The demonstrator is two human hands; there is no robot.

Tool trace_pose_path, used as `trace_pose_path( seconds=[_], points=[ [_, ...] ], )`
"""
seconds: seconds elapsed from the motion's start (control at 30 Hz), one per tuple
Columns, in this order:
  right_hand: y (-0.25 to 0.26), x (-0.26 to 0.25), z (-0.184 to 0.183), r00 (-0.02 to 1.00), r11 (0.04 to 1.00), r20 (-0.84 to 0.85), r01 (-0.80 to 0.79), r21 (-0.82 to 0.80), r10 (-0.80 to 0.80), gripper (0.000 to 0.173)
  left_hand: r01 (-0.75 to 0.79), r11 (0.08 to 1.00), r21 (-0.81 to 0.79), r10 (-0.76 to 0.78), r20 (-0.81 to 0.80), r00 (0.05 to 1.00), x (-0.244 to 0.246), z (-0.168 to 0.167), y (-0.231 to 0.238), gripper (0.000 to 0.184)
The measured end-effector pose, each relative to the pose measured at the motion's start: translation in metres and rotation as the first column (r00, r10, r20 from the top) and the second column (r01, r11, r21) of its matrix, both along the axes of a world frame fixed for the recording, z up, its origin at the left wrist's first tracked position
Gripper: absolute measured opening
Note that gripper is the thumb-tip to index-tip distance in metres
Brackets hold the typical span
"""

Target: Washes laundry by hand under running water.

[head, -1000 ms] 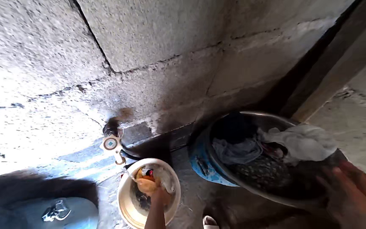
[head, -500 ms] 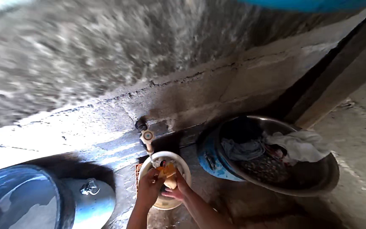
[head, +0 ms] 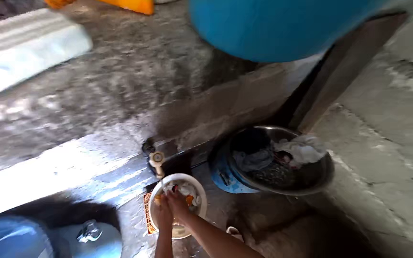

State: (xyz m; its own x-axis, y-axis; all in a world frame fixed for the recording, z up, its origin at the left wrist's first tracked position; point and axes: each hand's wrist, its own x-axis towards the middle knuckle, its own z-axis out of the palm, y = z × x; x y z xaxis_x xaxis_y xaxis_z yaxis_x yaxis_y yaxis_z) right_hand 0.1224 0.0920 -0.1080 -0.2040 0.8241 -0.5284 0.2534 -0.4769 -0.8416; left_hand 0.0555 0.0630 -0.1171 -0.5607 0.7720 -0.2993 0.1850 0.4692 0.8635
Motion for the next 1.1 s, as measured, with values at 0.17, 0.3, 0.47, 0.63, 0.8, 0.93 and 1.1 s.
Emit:
trace_pose_path(
  seconds=[0.17,0.3,0.47,0.63,0.8,0.93,1.1],
  points=[
    [0.000,0.013,0.006,0.955,0.935,0.227,-0.247,0.253,0.191,0.039,0.122,0.992,0.011,-0.117,-0.201,0.973,0.001,-0.003,0.008,0.041],
    [0.009,0.029,0.020,0.998,0.999,-0.046,-0.032,0.018,0.032,0.037,0.061,0.994,0.086,-0.061,0.004,0.998,0.019,0.014,0.014,0.032],
    [0.028,0.124,0.072,0.999,0.994,-0.043,0.036,0.101,-0.032,0.036,0.178,0.981,0.080,-0.195,0.471,0.860,0.059,0.042,0.028,0.042],
    [0.078,0.274,0.123,0.851,0.788,-0.079,0.513,0.339,-0.520,0.029,0.350,0.936,0.043,-0.300,0.618,0.727,0.050,0.003,0.030,0.056],
    [0.154,0.389,0.104,0.615,0.566,0.031,0.704,0.429,-0.788,0.045,0.239,0.957,-0.164,-0.106,0.570,0.815,0.044,-0.025,0.020,0.047],
    [0.200,0.436,0.050,0.690,0.673,-0.019,0.711,0.205,-0.724,0.062,0.169,0.950,-0.261,-0.003,0.536,0.844,0.035,-0.054,0.020,0.048],
    [0.207,0.452,0.009,0.809,0.932,0.469,0.347,0.106,-0.355,0.071,0.151,0.925,-0.350,0.032,0.466,0.884,0.024,-0.076,0.020,0.047]
  ],
)
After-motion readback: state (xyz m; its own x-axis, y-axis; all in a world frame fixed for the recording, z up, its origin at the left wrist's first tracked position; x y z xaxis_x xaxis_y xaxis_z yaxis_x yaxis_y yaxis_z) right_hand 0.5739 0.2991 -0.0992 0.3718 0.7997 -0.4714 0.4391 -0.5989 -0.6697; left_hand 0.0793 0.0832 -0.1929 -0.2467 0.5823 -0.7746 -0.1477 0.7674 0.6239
